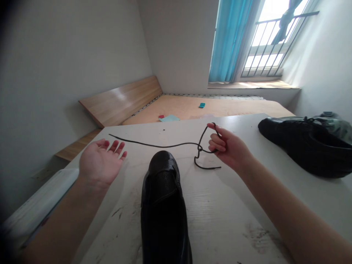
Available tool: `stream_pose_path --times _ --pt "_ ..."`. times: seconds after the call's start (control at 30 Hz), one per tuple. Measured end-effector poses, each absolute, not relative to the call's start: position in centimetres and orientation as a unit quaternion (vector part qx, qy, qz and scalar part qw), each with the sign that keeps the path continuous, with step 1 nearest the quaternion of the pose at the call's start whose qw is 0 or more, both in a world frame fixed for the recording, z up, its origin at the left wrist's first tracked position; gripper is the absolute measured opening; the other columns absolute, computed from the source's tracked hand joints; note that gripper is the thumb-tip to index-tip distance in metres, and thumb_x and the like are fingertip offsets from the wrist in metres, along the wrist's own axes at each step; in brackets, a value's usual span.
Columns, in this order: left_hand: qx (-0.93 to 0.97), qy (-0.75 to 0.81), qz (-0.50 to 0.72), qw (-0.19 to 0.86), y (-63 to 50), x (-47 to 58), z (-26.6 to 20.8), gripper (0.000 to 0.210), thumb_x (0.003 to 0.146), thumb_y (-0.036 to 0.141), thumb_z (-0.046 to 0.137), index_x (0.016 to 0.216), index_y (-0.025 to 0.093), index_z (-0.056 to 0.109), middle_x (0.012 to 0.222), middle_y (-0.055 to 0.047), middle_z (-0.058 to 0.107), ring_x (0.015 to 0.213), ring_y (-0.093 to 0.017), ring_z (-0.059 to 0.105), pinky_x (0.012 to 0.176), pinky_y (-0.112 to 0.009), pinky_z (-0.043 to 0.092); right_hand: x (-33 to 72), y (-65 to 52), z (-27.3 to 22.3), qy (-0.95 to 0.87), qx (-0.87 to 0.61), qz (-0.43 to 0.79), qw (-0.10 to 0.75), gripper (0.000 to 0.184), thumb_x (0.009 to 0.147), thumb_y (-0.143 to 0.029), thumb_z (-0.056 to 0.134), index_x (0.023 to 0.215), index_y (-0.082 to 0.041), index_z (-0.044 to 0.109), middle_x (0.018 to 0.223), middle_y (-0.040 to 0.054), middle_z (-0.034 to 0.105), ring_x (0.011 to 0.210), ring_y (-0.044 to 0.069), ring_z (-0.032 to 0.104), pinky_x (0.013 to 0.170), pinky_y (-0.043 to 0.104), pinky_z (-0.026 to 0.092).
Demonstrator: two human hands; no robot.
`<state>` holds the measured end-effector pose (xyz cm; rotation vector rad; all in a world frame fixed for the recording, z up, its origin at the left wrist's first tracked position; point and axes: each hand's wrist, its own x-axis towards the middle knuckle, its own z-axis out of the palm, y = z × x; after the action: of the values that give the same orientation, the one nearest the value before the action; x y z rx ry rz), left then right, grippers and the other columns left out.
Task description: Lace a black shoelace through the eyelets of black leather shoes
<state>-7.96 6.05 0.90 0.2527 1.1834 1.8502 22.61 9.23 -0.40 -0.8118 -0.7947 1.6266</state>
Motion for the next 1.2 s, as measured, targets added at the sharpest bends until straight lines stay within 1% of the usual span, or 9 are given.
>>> stream_pose_path --times 0.17,0.37,0.47,0.53,0.63,0.77,0.83,0.97,1.2 --pt "0.253 0.479 0.732 0.413 5.0 -6.0 0.7 0.017 0.073 0.013 0.057 0.086 0.023 0.062 0.108 -0.001 0.064 0.124 -0.020 0.049 0.112 -0.037 0.023 20.5 7.2 -0.5 -0.501 -0.373 0.634 0.456 0.024 0.089 -0.031 0.063 0.109 -0.018 0.069 0.050 -0.0092 0.028 0.043 0.007 0.024 0.043 0.020 0.030" --pt "0.671 0.374 0.480 0.423 1.5 -3.6 0.9 0.065 0.079 0.010 0.061 0.139 0.031 0.047 0.139 -0.002 0.057 0.134 -0.019 0.044 0.117 -0.034 0.017 17.6 3.6 0.1 -0.865 -0.334 0.177 0.329 0.021 0.096 -0.028 0.051 0.102 -0.020 0.069 0.091 0.0071 0.071 0.076 0.017 0.062 0.067 0.028 0.044" --pt "0.759 0.390 0.368 0.370 0.7 -3.0 1.1 0.036 0.084 0.017 0.062 0.118 0.028 0.062 0.110 -0.001 0.068 0.112 -0.021 0.058 0.119 -0.040 0.005 17.0 2.6 0.3 -0.896 -0.266 0.118 0.337 0.020 0.098 -0.024 0.047 0.100 -0.018 0.066 0.088 0.0075 0.071 0.076 0.016 0.063 0.067 0.027 0.044" --pt "0.776 0.392 0.348 0.351 0.8 -2.9 1.2 0.009 0.090 0.025 0.057 0.085 0.023 0.065 0.087 -0.001 0.065 0.092 -0.020 0.059 0.113 -0.040 0.021 17.0 2.4 0.4 -0.886 -0.276 0.127 0.351 0.018 0.098 -0.026 0.049 0.094 -0.018 0.064 0.075 0.0041 0.067 0.063 0.013 0.056 0.060 0.025 0.041" --pt "0.739 0.381 0.396 0.389 1.3 -3.1 1.1 0.033 0.097 0.034 0.046 0.067 0.020 0.054 0.087 -0.003 0.060 0.087 -0.019 0.056 0.087 -0.033 0.042 17.5 2.6 0.9 -0.844 -0.334 0.199 0.370 0.020 0.098 -0.030 0.051 0.087 -0.019 0.063 0.066 0.0003 0.059 0.055 0.010 0.046 0.054 0.023 0.037" --pt "0.677 0.376 0.427 0.466 1.5 -3.7 0.9 0.016 0.096 0.033 0.052 0.108 0.028 0.060 0.131 -0.003 0.056 0.116 -0.021 0.054 0.097 -0.032 0.039 17.9 2.6 1.5 -0.802 -0.334 0.327 0.372 0.028 0.100 -0.035 0.045 0.083 -0.019 0.060 0.063 -0.0019 0.051 0.055 0.009 0.042 0.051 0.022 0.035" --pt "0.696 0.365 0.391 0.479 1.2 -3.6 0.9 0.034 0.092 0.031 0.058 0.126 0.031 0.054 0.135 -0.004 0.055 0.122 -0.023 0.051 0.103 -0.035 0.036 17.6 2.3 1.4 -0.803 -0.314 0.377 0.339 0.032 0.101 -0.036 0.042 0.078 -0.019 0.056 0.061 -0.0030 0.045 0.055 0.009 0.039 0.051 0.022 0.033" --pt "0.740 0.363 0.356 0.441 0.9 -3.0 1.1 0.010 0.087 0.031 0.064 0.091 0.022 0.063 0.097 -0.004 0.064 0.097 -0.022 0.057 0.090 -0.034 0.042 17.0 1.9 1.1 -0.792 -0.303 0.442 0.293 0.037 0.099 -0.042 0.044 0.071 -0.019 0.048 0.061 -0.0032 0.042 0.056 0.009 0.037 0.050 0.022 0.031" --pt "0.367 0.279 0.557 0.691 2.2 -3.9 1.7 0.041 0.099 0.024 0.038 0.061 0.017 0.052 0.058 0.002 0.049 0.067 -0.013 0.058 0.077 -0.028 0.051 18.3 3.6 1.5 -0.652 -0.345 0.566 0.369 0.048 0.088 -0.059 0.057 0.064 -0.018 0.053 0.053 -0.0049 0.031 0.050 0.008 0.024 0.045 0.025 0.017"
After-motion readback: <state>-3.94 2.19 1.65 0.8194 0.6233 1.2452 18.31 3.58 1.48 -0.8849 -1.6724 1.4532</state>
